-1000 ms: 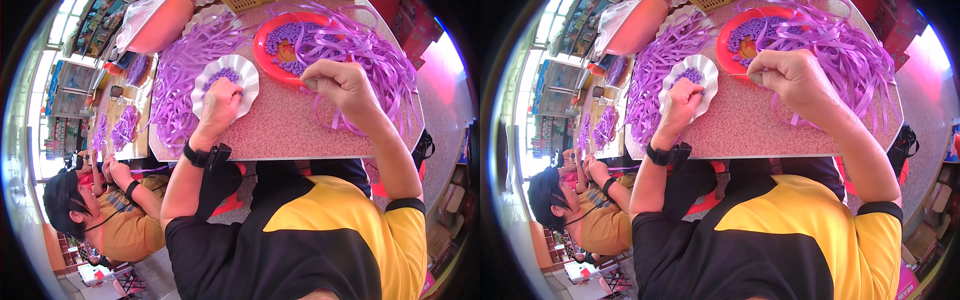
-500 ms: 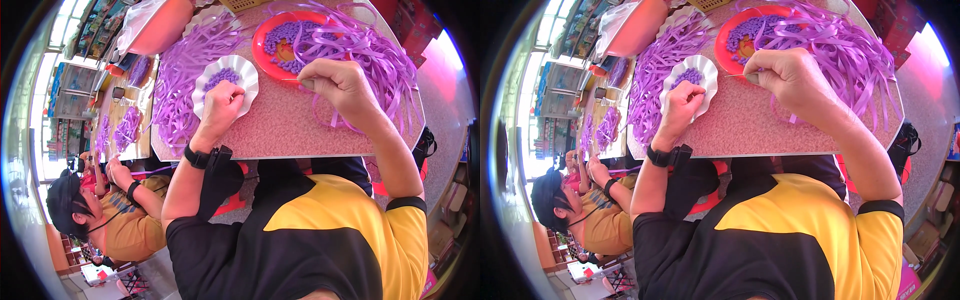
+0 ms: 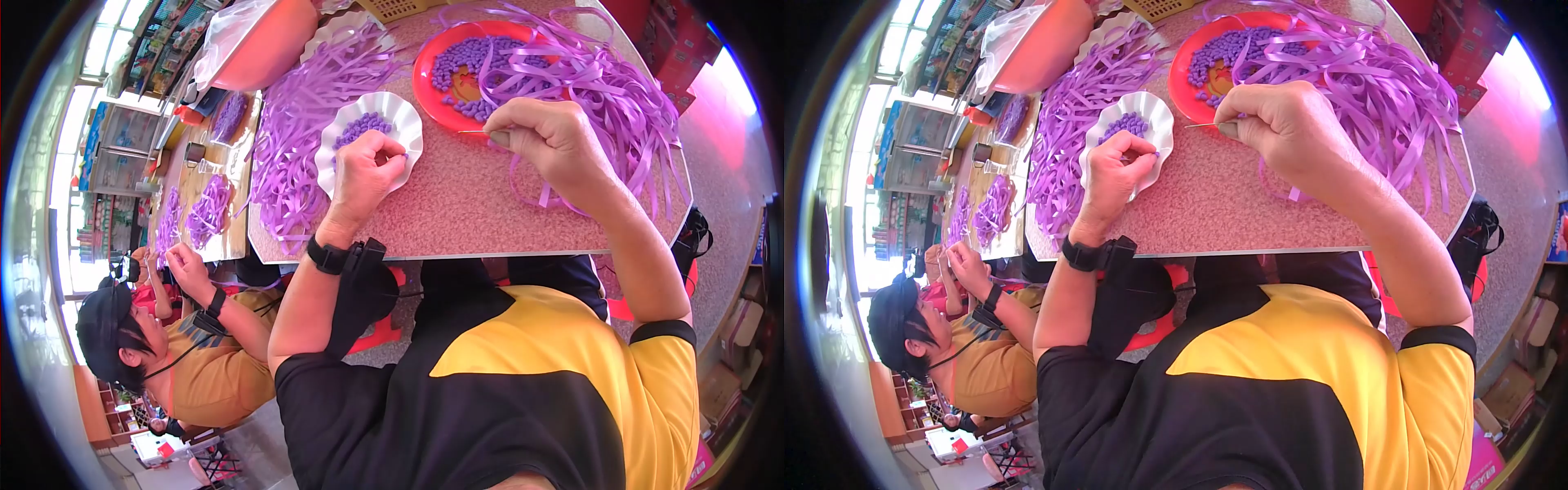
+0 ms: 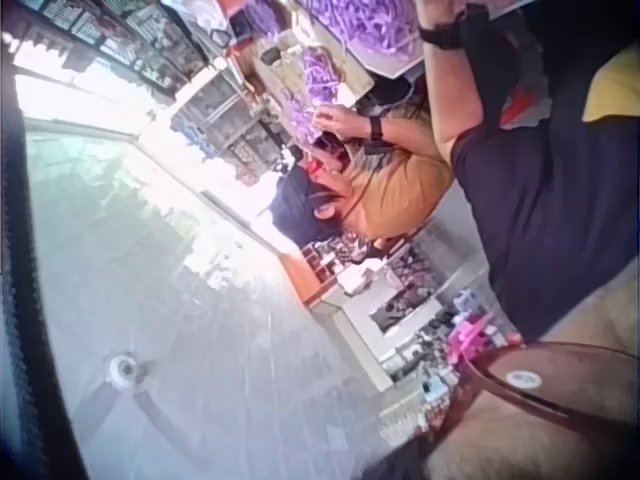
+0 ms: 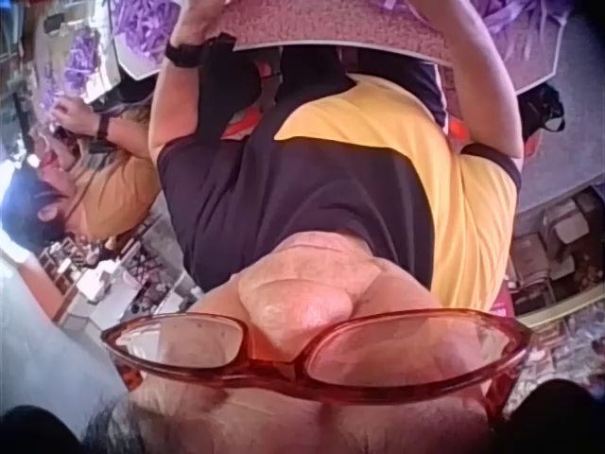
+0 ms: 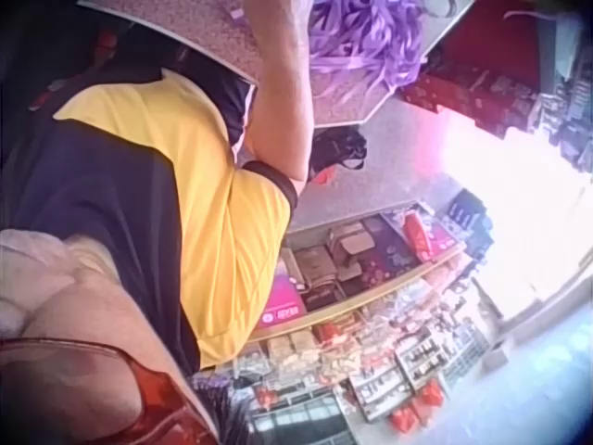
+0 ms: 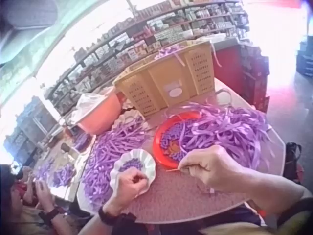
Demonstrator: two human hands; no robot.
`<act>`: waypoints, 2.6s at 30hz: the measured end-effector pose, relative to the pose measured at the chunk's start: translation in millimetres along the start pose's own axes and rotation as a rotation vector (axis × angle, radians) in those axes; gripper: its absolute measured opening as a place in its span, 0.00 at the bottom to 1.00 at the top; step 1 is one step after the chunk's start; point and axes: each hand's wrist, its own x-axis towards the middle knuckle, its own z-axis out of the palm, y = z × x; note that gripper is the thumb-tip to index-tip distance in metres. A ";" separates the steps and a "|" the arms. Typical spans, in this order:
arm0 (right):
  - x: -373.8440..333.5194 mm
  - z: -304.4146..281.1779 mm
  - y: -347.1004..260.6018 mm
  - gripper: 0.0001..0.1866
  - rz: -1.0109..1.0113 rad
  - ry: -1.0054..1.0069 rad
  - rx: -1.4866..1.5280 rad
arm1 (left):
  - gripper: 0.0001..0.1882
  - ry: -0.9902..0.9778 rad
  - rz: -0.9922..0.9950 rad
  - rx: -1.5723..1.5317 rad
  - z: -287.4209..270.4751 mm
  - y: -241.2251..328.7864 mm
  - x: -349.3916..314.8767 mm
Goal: Stringing small purple beads onto thin purple ribbons at a table.
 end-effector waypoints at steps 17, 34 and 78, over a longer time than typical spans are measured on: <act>-1.4 -1.6 0.2 0.06 -0.060 0.035 -0.033 | 0.04 0.007 0.039 0.026 13.2 12.5 9.0; -3.8 2.6 0.8 0.11 -0.108 0.035 -0.191 | 0.08 -0.091 -0.383 -1.169 30.0 66.7 -0.5; 3.8 -10.9 -7.6 0.08 0.078 0.141 0.327 | 0.10 -0.234 -0.125 -0.712 66.4 97.7 -8.2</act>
